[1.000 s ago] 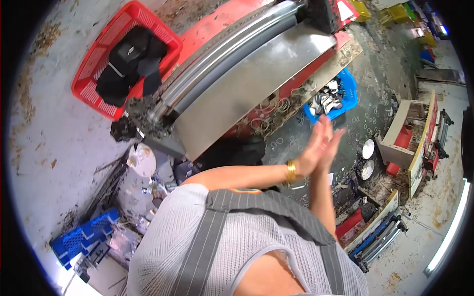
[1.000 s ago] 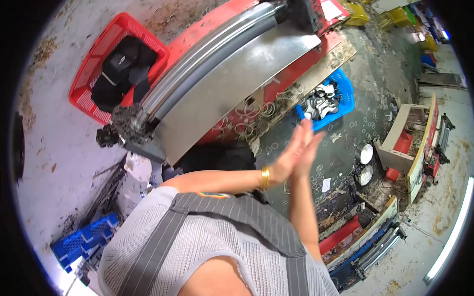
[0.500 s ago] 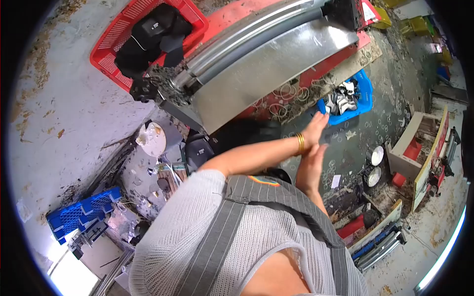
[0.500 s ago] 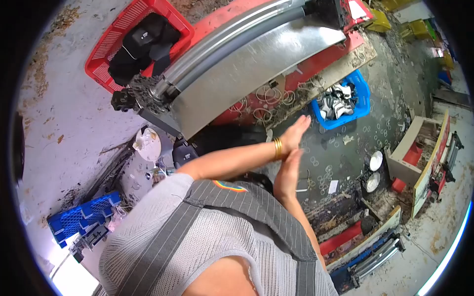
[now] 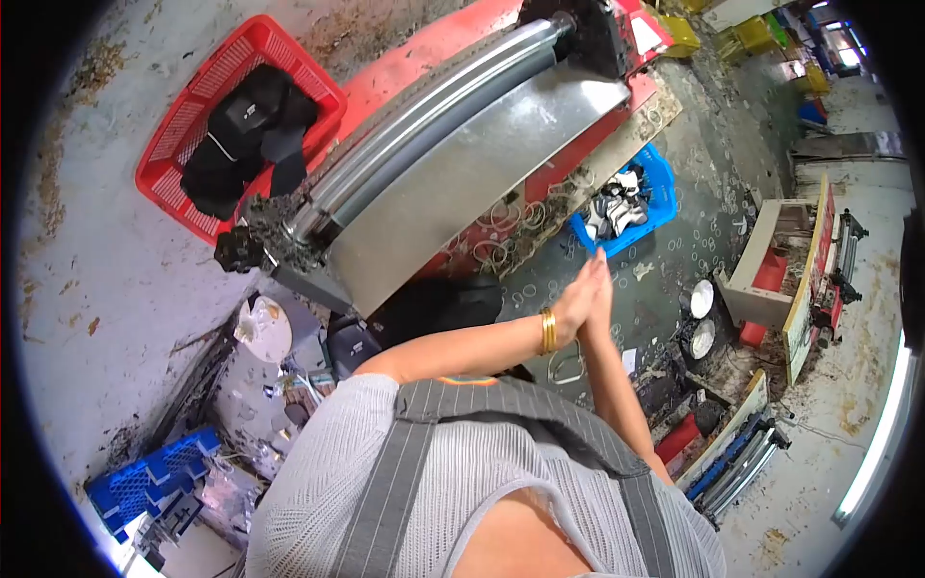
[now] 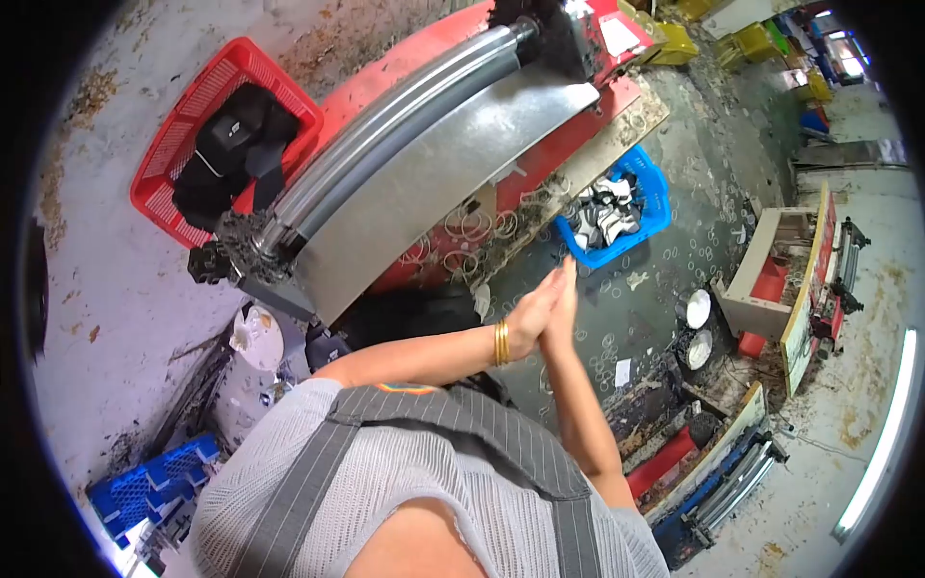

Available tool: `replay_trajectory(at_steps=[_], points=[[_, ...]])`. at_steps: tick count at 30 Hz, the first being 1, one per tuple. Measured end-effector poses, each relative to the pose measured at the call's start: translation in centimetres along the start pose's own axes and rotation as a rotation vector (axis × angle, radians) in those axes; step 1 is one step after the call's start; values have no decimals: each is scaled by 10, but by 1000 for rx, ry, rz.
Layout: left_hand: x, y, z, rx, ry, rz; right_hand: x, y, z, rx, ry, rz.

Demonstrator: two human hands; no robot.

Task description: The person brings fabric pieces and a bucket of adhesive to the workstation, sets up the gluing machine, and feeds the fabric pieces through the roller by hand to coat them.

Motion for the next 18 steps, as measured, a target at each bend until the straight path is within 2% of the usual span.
replay_trajectory(at_steps=[1, 3, 4, 6, 7, 8, 10, 11, 12, 13, 14, 15, 16, 17, 18], points=[[-8, 7, 8, -289, -15, -108, 4, -15, 12, 85, 39, 436], [-26, 32, 13, -433, -10, -51, 15, -45, 0, 172, 103, 1316], [-27, 39, 7, -439, -36, -66, 18, -59, -4, 199, 148, 1766], [-11, 43, -1, -370, 78, -219, 18, -75, -6, 272, 282, 2671], [0, 19, -5, -124, 149, -76, 23, -70, -1, 277, 410, 2676], [-6, 16, -9, -218, 67, 59, 29, -65, 8, 280, 529, 2674], [-14, -5, 6, 128, -34, 186, 3, -88, -7, 325, 1162, 3274], [-10, -12, 9, 177, 49, 69, -14, -114, -7, 266, 1410, 3411], [-9, -25, 13, 235, 135, -47, -26, -118, -8, 308, 1628, 3586], [2, -39, 6, 151, 292, -74, -23, -113, -7, 214, 1676, 3689], [4, -54, 3, 156, 291, -75, -18, -108, -8, 113, 1731, 3788], [13, -62, -4, 88, 390, -106, 3, -126, -2, 506, 1594, 3896], [21, -66, -12, 16, 488, -135, 16, -133, 13, 343, 1253, 4003], [22, -72, -15, 48, 509, -78, 35, -136, 15, 336, 1165, 3848], [21, -82, -19, 47, 507, -79, 45, -160, 28, 184, 1006, 3693]])
Point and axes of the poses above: each hand's wrist, its own z-axis towards the middle knuckle, its own x-axis out of the palm, y = z × x, the point moved 8 cm from there along z, towards the middle knuckle, and after that the axes turned 9 degrees about x, right-handed, at the moved point
